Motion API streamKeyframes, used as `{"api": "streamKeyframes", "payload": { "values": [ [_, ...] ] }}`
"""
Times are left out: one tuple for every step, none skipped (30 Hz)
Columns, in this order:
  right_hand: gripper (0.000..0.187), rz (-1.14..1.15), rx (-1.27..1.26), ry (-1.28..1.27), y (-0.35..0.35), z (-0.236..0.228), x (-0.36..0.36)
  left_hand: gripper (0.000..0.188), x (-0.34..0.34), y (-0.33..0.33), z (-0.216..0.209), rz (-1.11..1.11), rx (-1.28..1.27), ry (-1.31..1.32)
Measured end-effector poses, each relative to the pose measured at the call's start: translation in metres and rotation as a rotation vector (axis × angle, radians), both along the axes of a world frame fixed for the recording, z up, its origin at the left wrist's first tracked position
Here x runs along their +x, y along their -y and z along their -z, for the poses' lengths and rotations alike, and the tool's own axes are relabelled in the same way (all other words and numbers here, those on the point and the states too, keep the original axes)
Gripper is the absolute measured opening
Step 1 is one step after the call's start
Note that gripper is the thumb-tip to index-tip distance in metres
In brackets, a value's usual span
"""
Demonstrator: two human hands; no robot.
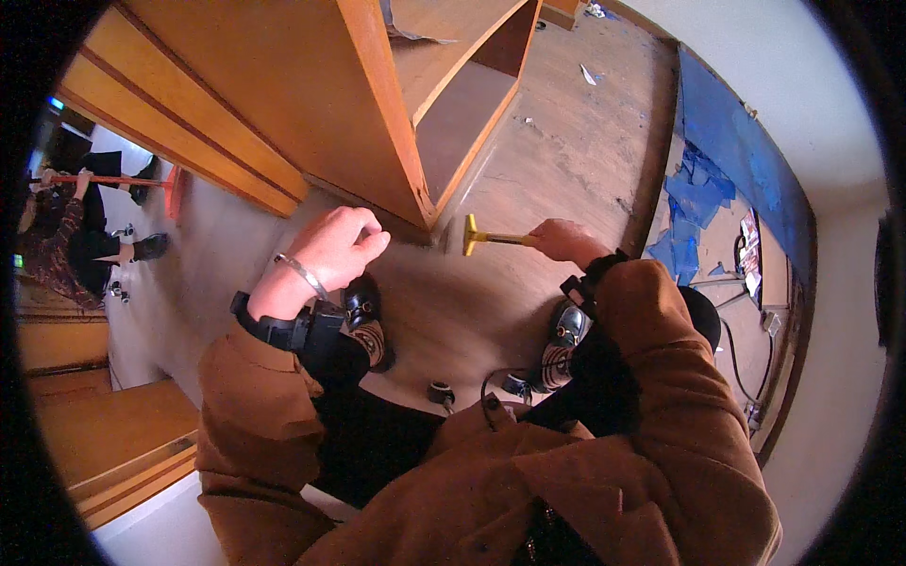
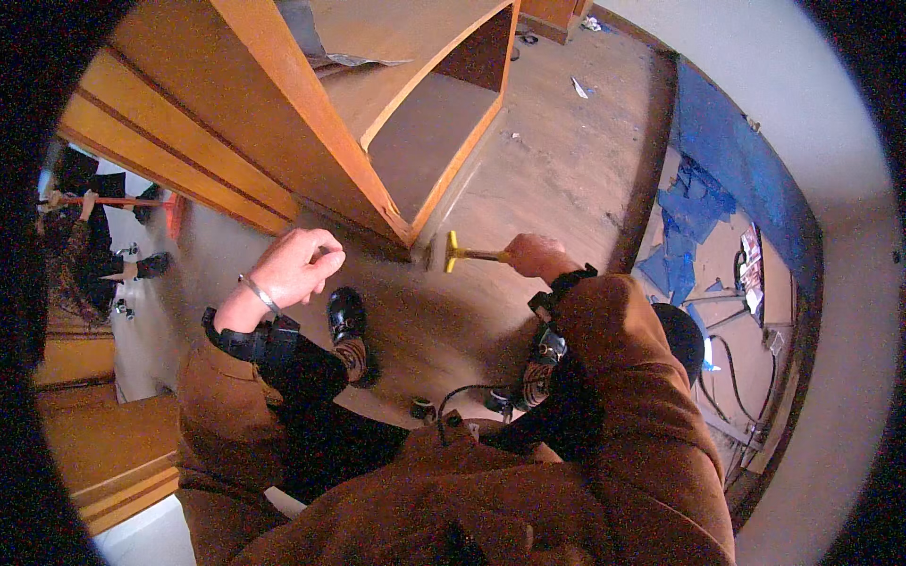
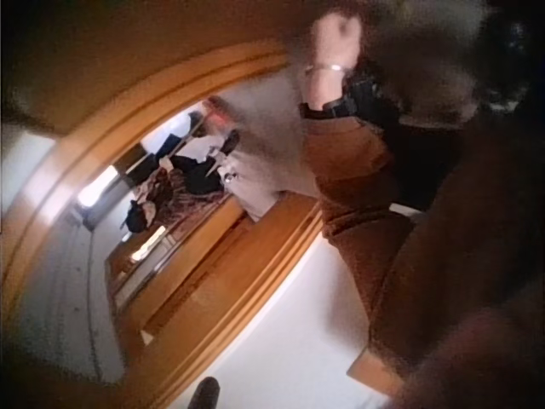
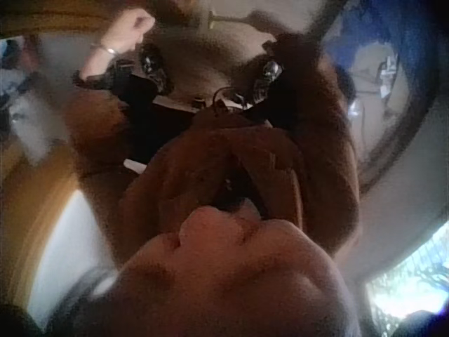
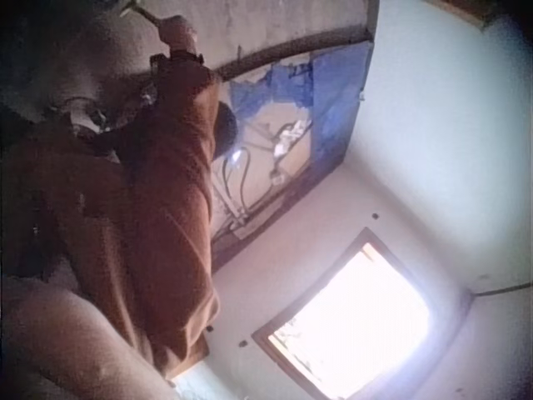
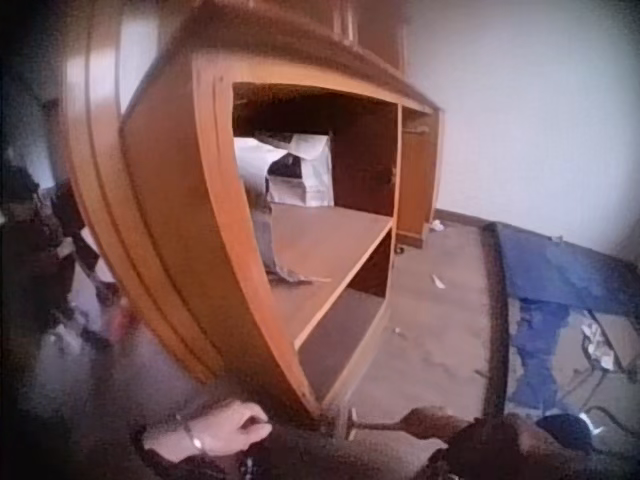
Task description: The person uses a yellow-handled hammer to tap the bottom edge of a wooden cabinet, then moves to tap the top edge of the same cabinet.
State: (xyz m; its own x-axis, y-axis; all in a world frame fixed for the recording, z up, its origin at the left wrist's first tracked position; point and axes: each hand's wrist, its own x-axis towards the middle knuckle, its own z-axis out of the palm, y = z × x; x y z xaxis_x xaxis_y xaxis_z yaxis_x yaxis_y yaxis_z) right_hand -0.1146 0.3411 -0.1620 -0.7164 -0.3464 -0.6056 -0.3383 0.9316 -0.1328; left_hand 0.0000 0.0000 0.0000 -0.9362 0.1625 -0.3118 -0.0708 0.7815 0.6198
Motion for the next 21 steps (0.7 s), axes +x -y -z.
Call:
{"api": "streamKeyframes", "payload": {
  "values": [
    [0.035, 0.019, 0.044, -0.013, -0.009, -0.006, 0.001, 0.023, 0.000, -0.002, -0.001, 0.007, 0.009, 0.002],
    [0.034, 0.042, 0.092, -0.023, -0.016, -0.012, 0.001, 0.023, -0.001, -0.005, -0.002, 0.014, 0.017, 0.003],
    [0.034, 0.047, 0.052, -0.001, -0.004, -0.006, 0.009, 0.024, 0.006, 0.003, -0.008, -0.005, -0.063, 0.018],
    [0.035, 0.058, 0.062, 0.013, -0.010, -0.009, 0.009, 0.026, 0.005, -0.001, -0.008, -0.022, -0.099, 0.022],
    [0.036, 0.074, 0.059, 0.040, -0.014, -0.011, 0.011, 0.028, 0.006, -0.003, -0.008, -0.039, -0.138, 0.032],
    [0.037, 0.069, 0.053, 0.017, -0.015, -0.013, 0.008, 0.026, 0.003, -0.006, -0.008, -0.025, -0.108, 0.010],
    [0.039, 0.069, 0.035, 0.028, -0.014, -0.011, 0.014, 0.025, 0.005, -0.007, -0.008, -0.010, -0.083, 0.015],
    [0.040, 0.080, 0.021, 0.044, -0.014, -0.010, 0.018, 0.024, 0.006, -0.008, -0.007, 0.004, -0.054, 0.018],
    [0.041, 0.076, 0.043, 0.024, -0.012, -0.009, 0.016, 0.024, 0.004, -0.007, -0.007, 0.006, -0.056, 0.010],
    [0.043, 0.082, 0.068, 0.016, -0.012, -0.008, 0.014, 0.024, 0.004, -0.007, -0.005, 0.006, -0.055, 0.006],
    [0.044, 0.088, 0.090, 0.010, -0.009, -0.006, 0.013, 0.024, 0.004, -0.006, -0.005, 0.005, -0.064, 0.007],
    [0.045, 0.102, 0.085, 0.021, -0.007, -0.004, 0.011, 0.024, 0.004, -0.006, -0.005, 0.003, -0.072, 0.008],
    [0.045, 0.117, 0.078, 0.029, -0.006, -0.003, 0.008, 0.025, 0.002, -0.005, -0.006, 0.000, -0.087, 0.007],
    [0.046, 0.138, 0.070, 0.042, -0.008, -0.002, 0.006, 0.025, 0.002, -0.005, -0.006, -0.007, -0.106, 0.002],
    [0.045, 0.123, 0.063, 0.042, -0.009, -0.001, 0.005, 0.026, 0.002, -0.005, -0.006, -0.014, -0.125, -0.003],
    [0.045, 0.114, 0.052, 0.043, -0.010, 0.001, 0.004, 0.028, 0.002, -0.006, -0.006, -0.026, -0.149, -0.015],
    [0.044, 0.114, 0.055, 0.049, -0.011, 0.002, 0.004, 0.029, 0.002, -0.006, -0.005, -0.049, -0.166, -0.020],
    [0.044, 0.106, 0.037, 0.047, -0.012, 0.003, 0.005, 0.029, 0.003, -0.006, -0.005, -0.037, -0.166, -0.026],
    [0.044, 0.107, 0.032, 0.047, -0.013, 0.002, 0.004, 0.029, 0.002, -0.007, -0.005, -0.036, -0.159, -0.026],
    [0.044, 0.109, 0.027, 0.047, -0.013, 0.002, 0.004, 0.029, 0.002, -0.007, -0.005, -0.041, -0.147, -0.024],
    [0.044, 0.107, 0.021, 0.040, -0.013, 0.002, 0.005, 0.029, 0.003, -0.008, -0.005, -0.040, -0.157, -0.021]
  ]
}}
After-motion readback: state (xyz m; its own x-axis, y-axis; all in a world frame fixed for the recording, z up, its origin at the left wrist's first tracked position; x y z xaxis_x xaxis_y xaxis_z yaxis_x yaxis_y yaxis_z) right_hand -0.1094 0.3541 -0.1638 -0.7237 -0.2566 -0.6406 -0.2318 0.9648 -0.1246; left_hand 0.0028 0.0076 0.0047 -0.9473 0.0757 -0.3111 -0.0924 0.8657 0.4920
